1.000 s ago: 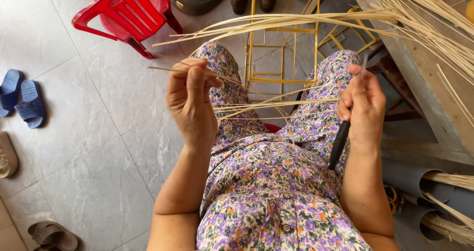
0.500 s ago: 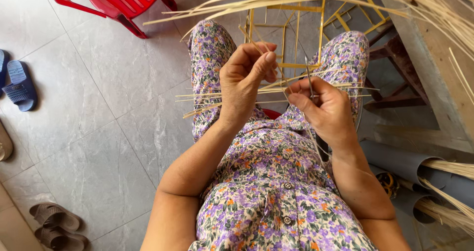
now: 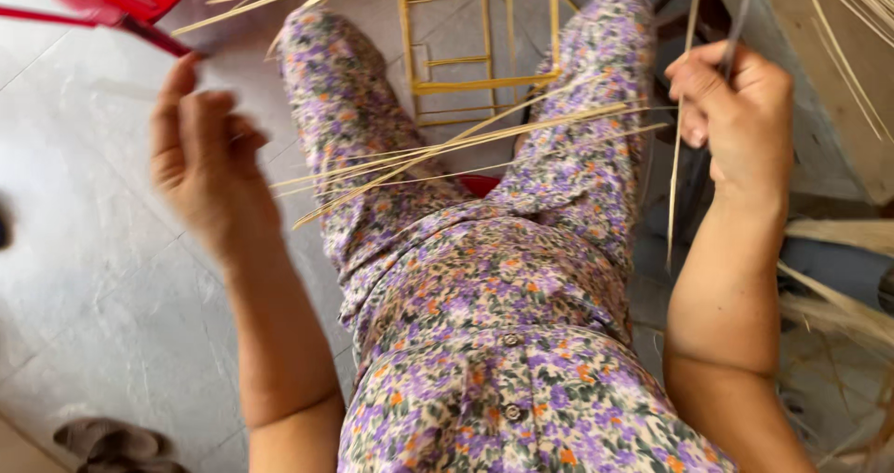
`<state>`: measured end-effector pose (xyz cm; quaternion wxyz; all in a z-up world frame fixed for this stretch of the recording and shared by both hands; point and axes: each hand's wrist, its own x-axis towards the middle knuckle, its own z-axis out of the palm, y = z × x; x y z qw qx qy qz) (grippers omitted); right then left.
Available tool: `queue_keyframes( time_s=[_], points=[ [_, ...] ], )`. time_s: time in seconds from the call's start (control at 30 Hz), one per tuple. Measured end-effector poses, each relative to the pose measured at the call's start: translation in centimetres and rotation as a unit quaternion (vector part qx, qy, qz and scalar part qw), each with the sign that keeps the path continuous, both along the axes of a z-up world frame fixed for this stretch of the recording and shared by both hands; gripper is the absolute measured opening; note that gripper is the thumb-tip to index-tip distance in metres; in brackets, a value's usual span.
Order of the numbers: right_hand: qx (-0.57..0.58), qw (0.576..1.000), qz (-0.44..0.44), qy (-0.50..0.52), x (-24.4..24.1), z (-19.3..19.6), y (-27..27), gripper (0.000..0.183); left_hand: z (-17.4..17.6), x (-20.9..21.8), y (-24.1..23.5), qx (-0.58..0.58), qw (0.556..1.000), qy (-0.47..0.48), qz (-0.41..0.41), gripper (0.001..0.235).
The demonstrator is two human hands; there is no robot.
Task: The person sits on a low stool and uses a knife to split long bamboo strips into thinner pieces. They hold the strips with one hand and carefully shave or split them with the knife, then place the finished pieces onto a yellow metal rack.
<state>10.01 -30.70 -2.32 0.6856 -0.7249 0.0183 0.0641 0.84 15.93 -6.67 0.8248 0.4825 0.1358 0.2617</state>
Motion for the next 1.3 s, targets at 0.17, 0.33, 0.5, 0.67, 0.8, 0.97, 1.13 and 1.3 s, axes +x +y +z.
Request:
queue_keyframes(
  time_s=[0.17, 0.33, 0.5, 0.67, 0.8, 0.97, 1.13, 1.3],
  points=[
    [-0.136, 0.981, -0.134, -0.042, 1.7, -2.4, -9.3, 0.002, -0.3, -1.8, 2.3, -0.061, 0.996, 0.026, 0.051, 0.036],
    [-0.359, 0.903, -0.153, -0.177, 5.7, -5.4, -18.5, 0.014, -0.6, -1.9, 1.4, -0.061, 0.996, 0.058, 0.031, 0.035],
    [-0.576, 0.787, -0.196, -0.107, 7.5, -9.3, -24.9, 0.01, -1.2, -1.1, -0.4, -0.028, 0.997, 0.066, -0.018, 0.019],
    [-0.656, 0.715, -0.234, -0.061, 8.5, -13.4, -28.2, 0.01, -1.0, 0.3, -2.2, -0.041, 0.995, 0.061, -0.065, 0.013],
    [-0.627, 0.706, -0.296, -0.144, 8.6, -14.0, -26.8, 0.035, -0.7, 1.4, -4.5, -0.062, 0.991, 0.064, -0.102, 0.008],
    [-0.322, 0.915, -0.157, -0.186, 4.9, -10.2, -13.5, 0.026, -0.5, 2.4, -9.2, -0.062, 0.979, 0.093, -0.169, 0.007],
    [-0.136, 0.98, 0.102, -0.105, -4.6, -4.1, 2.0, 0.016, 0.1, 2.1, -14.9, -0.009, 0.961, 0.114, -0.252, 0.012],
    [-0.152, 0.961, 0.18, -0.146, -7.9, -0.5, 6.9, 0.026, 1.4, 1.0, -17.2, 0.01, 0.943, 0.115, -0.312, 0.015]
  ],
)
